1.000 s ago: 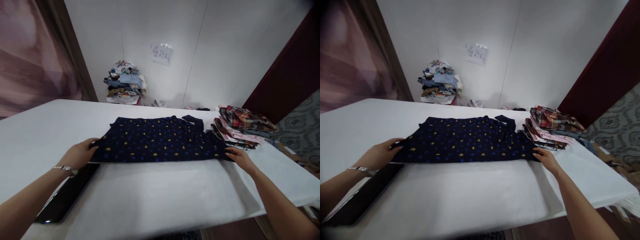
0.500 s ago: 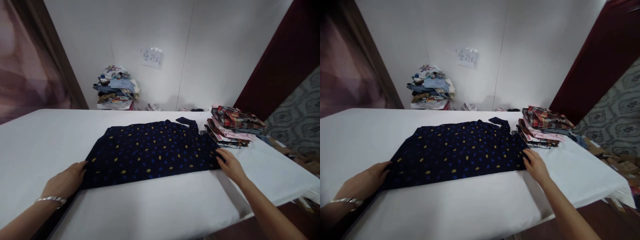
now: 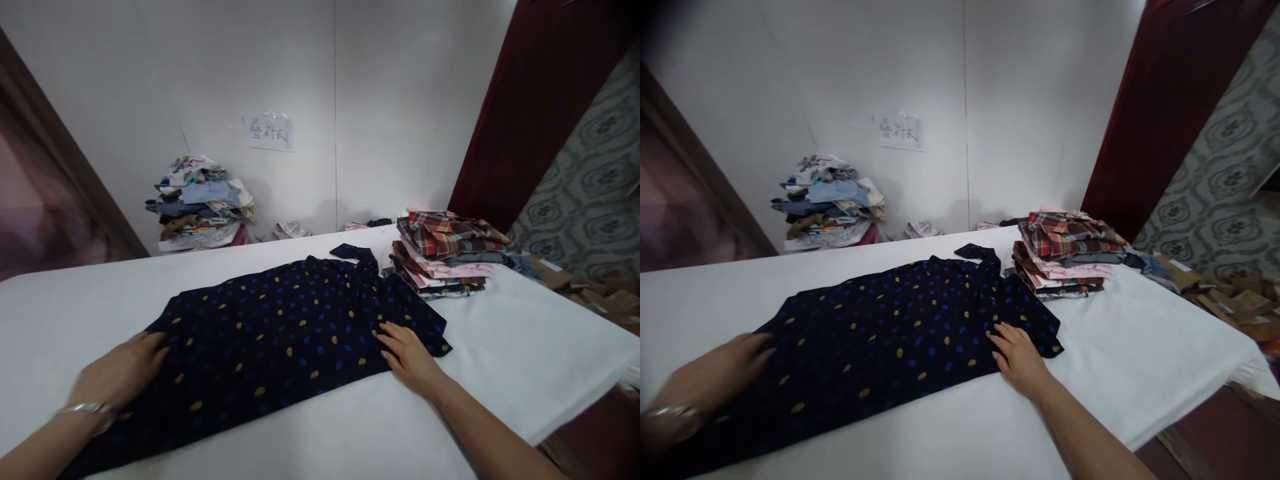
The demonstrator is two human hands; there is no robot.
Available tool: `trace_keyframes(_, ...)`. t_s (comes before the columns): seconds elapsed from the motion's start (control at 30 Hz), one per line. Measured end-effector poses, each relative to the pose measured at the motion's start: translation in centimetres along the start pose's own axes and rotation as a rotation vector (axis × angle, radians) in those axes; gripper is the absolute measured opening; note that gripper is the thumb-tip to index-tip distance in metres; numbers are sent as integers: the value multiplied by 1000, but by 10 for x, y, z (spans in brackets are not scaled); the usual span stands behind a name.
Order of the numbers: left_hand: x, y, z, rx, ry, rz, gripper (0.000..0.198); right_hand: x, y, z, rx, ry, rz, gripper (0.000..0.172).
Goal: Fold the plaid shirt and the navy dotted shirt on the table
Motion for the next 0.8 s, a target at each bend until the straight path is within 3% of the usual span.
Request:
trace_keyframes(0.1, -120, -15, -9, 8, -169, -249, 29, 1, -1, 3, -100, -58, 35, 29)
trace_keyframes(0.2, -238, -28, -40, 7, -109, -502, 27, -1, 1, 3, -151, -132, 43, 24)
trace_keyframes(0.3, -332, -42, -75, 50, -15, -623, 25, -3, 1, 2, -124, -191, 19, 22)
trace_keyframes(0.37, -380, -54, -94, 58, 32, -652, 29, -3, 1, 3, -111, -213, 5, 23)
trace_keyframes(0.47, -430, -76, -116, 75, 102, -588, 46, -1, 0, 4, -102, -231, -5, 24)
trace_keyframes(0.57, -457, -95, -133, 126, 183, -440, 56, 0, -2, 4, -93, -240, -17, 24)
trace_keyframes(0.7, -472, -110, -146, 221, 384, -311, 37, 1, -2, 5, -80, -246, -30, 24)
trace_keyframes(0.8, -471, -115, -137, 273, 628, -280, 31, 1, -3, 6, -73, -253, -33, 24)
Point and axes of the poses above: each hand's wrist, its own y-axis away from the middle knuckle, its own z-axis out of the back of the hand, x = y × z, the point moved 1 cm from there along -y, towards the middle knuckle, and after that the axes turned 4 degrees about x, right-handed, at the moved point
